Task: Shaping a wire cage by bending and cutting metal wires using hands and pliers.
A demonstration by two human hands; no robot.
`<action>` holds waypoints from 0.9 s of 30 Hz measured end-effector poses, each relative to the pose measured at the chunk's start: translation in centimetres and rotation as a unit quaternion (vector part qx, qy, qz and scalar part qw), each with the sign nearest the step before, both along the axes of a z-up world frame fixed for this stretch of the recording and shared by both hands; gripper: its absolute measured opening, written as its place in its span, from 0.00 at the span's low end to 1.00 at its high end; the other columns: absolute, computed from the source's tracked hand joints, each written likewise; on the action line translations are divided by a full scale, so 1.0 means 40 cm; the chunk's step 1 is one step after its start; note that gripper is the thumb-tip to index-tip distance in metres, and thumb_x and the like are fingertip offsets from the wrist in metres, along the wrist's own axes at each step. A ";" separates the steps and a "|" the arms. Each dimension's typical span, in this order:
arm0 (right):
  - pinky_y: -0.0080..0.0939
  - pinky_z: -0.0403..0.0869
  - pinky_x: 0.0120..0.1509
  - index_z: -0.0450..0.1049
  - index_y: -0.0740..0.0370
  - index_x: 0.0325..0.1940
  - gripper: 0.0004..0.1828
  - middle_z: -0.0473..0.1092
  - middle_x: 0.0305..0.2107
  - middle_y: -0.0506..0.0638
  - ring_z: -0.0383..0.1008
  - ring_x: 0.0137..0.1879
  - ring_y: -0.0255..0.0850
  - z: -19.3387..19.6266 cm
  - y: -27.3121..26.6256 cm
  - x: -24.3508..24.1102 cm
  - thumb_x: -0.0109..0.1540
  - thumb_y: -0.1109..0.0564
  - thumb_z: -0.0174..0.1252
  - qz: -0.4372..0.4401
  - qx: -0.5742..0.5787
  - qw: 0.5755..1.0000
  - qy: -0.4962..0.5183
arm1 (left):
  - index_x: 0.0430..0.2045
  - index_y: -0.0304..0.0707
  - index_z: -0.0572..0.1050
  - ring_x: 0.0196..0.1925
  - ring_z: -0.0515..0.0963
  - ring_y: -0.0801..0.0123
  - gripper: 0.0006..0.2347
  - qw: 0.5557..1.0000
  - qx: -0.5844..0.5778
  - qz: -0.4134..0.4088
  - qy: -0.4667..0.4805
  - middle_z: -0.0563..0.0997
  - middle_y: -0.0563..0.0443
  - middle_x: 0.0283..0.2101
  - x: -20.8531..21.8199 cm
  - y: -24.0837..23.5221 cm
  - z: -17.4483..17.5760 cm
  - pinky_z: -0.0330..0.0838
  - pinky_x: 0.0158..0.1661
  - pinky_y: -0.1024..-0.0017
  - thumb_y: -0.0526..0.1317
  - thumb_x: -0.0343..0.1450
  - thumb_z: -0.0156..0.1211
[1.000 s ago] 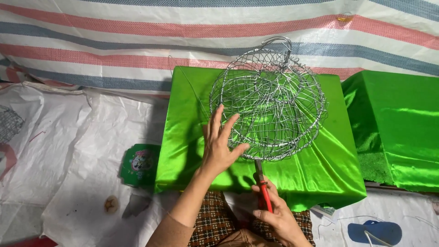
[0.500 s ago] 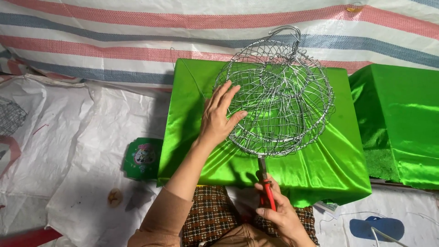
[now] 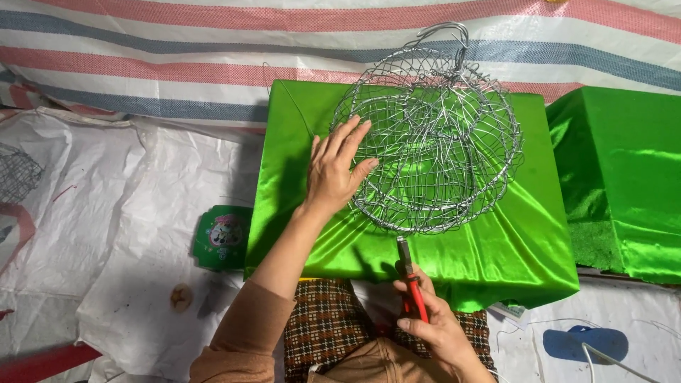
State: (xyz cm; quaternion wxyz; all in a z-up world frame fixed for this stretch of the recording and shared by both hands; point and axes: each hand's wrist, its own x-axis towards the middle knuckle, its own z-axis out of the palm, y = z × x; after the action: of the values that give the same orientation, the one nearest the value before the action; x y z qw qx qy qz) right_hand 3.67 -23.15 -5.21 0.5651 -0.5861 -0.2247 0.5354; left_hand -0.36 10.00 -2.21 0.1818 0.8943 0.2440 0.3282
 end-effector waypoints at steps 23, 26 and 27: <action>0.60 0.42 0.79 0.79 0.59 0.61 0.40 0.48 0.79 0.49 0.45 0.83 0.50 -0.009 -0.027 0.005 0.44 0.72 0.67 -0.013 -0.023 0.999 0.027 | 0.72 0.65 0.45 0.80 0.44 0.48 0.53 0.982 -0.133 -0.123 -0.054 0.36 0.48 0.79 -0.046 -0.004 -0.059 0.54 0.70 0.36 0.51 0.52 0.79; 0.62 0.41 0.79 0.79 0.59 0.60 0.39 0.47 0.79 0.47 0.44 0.83 0.50 -0.002 -0.020 0.002 0.43 0.72 0.66 -0.013 -0.024 0.999 0.039 | 0.69 0.62 0.55 0.79 0.48 0.45 0.46 0.983 -0.156 -0.098 -0.016 0.35 0.48 0.78 -0.052 -0.009 -0.052 0.63 0.66 0.42 0.48 0.54 0.76; 0.62 0.41 0.79 0.79 0.59 0.60 0.39 0.46 0.79 0.48 0.44 0.83 0.50 -0.002 -0.018 0.002 0.43 0.72 0.67 -0.011 -0.023 0.999 0.038 | 0.69 0.62 0.55 0.79 0.47 0.46 0.47 0.985 -0.139 -0.102 -0.028 0.36 0.47 0.79 -0.050 -0.007 -0.060 0.59 0.68 0.41 0.48 0.53 0.76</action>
State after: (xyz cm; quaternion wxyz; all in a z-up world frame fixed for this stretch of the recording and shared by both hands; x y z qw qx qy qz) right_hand 3.74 -23.86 -5.27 0.5655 -0.5804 -0.1846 0.5561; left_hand -2.36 9.71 -4.62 0.3435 0.8709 0.1895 0.2960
